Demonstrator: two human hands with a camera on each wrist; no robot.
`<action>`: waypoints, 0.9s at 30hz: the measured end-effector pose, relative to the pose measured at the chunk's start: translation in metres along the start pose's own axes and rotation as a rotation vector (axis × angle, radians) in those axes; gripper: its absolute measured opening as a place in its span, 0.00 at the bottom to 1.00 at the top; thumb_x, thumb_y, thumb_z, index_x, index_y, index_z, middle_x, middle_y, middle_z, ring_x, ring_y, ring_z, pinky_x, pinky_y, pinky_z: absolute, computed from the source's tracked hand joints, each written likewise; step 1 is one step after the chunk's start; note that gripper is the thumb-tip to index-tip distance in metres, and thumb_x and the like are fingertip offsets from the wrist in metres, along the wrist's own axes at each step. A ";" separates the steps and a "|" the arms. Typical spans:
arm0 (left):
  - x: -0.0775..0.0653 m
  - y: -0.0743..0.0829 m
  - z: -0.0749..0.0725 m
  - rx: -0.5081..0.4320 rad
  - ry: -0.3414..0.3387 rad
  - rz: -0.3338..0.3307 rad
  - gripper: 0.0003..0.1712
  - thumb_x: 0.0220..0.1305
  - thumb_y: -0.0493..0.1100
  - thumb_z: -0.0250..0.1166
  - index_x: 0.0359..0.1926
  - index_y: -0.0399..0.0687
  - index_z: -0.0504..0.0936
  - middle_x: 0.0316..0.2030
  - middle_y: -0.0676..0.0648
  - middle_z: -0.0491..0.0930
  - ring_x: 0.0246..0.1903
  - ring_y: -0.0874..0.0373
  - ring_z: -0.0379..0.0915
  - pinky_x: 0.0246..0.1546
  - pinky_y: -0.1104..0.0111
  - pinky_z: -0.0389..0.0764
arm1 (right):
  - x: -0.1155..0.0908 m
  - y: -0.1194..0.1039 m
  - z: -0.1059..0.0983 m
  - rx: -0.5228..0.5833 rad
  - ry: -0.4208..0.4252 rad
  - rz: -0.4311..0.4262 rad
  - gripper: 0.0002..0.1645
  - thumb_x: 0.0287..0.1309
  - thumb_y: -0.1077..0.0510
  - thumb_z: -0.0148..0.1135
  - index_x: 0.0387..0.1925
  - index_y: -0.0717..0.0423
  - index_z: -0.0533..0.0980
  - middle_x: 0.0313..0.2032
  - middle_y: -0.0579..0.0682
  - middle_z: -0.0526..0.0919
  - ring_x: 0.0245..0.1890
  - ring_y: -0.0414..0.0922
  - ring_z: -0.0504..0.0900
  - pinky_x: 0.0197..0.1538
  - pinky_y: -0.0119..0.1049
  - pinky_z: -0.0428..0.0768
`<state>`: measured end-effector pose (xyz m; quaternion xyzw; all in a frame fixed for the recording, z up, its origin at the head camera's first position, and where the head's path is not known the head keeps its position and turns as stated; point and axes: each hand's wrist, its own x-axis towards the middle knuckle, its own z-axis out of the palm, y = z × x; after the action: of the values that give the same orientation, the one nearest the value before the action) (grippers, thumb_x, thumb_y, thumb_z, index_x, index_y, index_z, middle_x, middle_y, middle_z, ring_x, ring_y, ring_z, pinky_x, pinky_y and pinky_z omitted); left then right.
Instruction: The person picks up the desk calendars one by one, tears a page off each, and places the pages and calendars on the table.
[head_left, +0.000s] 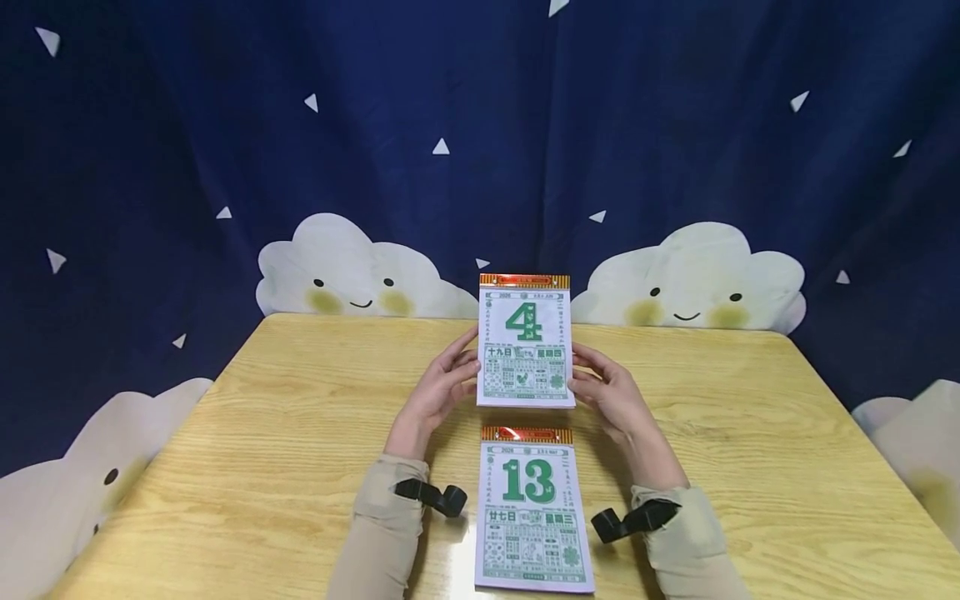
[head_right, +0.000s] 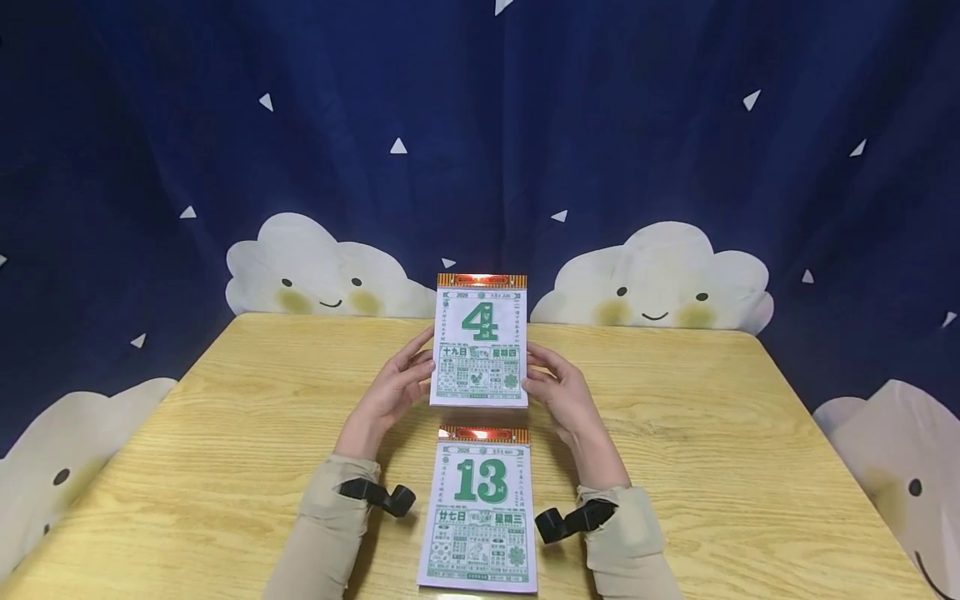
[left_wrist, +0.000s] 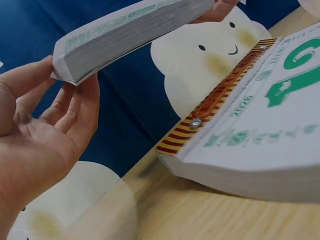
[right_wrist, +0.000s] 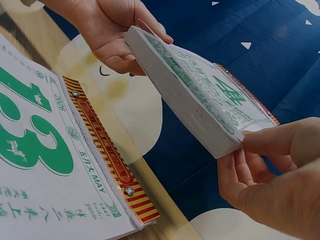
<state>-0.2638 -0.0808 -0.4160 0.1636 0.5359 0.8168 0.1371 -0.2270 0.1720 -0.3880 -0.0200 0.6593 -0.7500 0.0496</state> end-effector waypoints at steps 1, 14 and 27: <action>-0.001 -0.001 0.001 -0.010 -0.008 0.001 0.32 0.65 0.33 0.50 0.68 0.56 0.57 0.47 0.48 0.74 0.41 0.58 0.74 0.42 0.62 0.73 | 0.000 0.001 0.000 -0.003 0.000 -0.002 0.36 0.53 0.75 0.51 0.65 0.62 0.57 0.47 0.48 0.68 0.40 0.33 0.77 0.41 0.26 0.78; -0.009 -0.007 0.001 -0.102 -0.081 0.007 0.32 0.67 0.33 0.46 0.69 0.58 0.52 0.44 0.49 0.81 0.40 0.57 0.79 0.39 0.65 0.79 | -0.004 0.005 0.001 -0.073 -0.001 -0.015 0.36 0.53 0.74 0.52 0.64 0.62 0.59 0.52 0.54 0.67 0.43 0.35 0.76 0.44 0.27 0.78; -0.007 -0.007 -0.001 -0.147 -0.048 0.055 0.32 0.66 0.30 0.45 0.69 0.52 0.53 0.42 0.50 0.82 0.36 0.58 0.80 0.36 0.67 0.79 | -0.008 0.000 0.003 -0.064 -0.024 -0.034 0.36 0.52 0.71 0.54 0.65 0.61 0.58 0.52 0.54 0.67 0.44 0.35 0.75 0.47 0.26 0.76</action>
<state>-0.2572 -0.0819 -0.4241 0.1872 0.4664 0.8533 0.1390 -0.2191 0.1695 -0.3876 -0.0419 0.6821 -0.7287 0.0443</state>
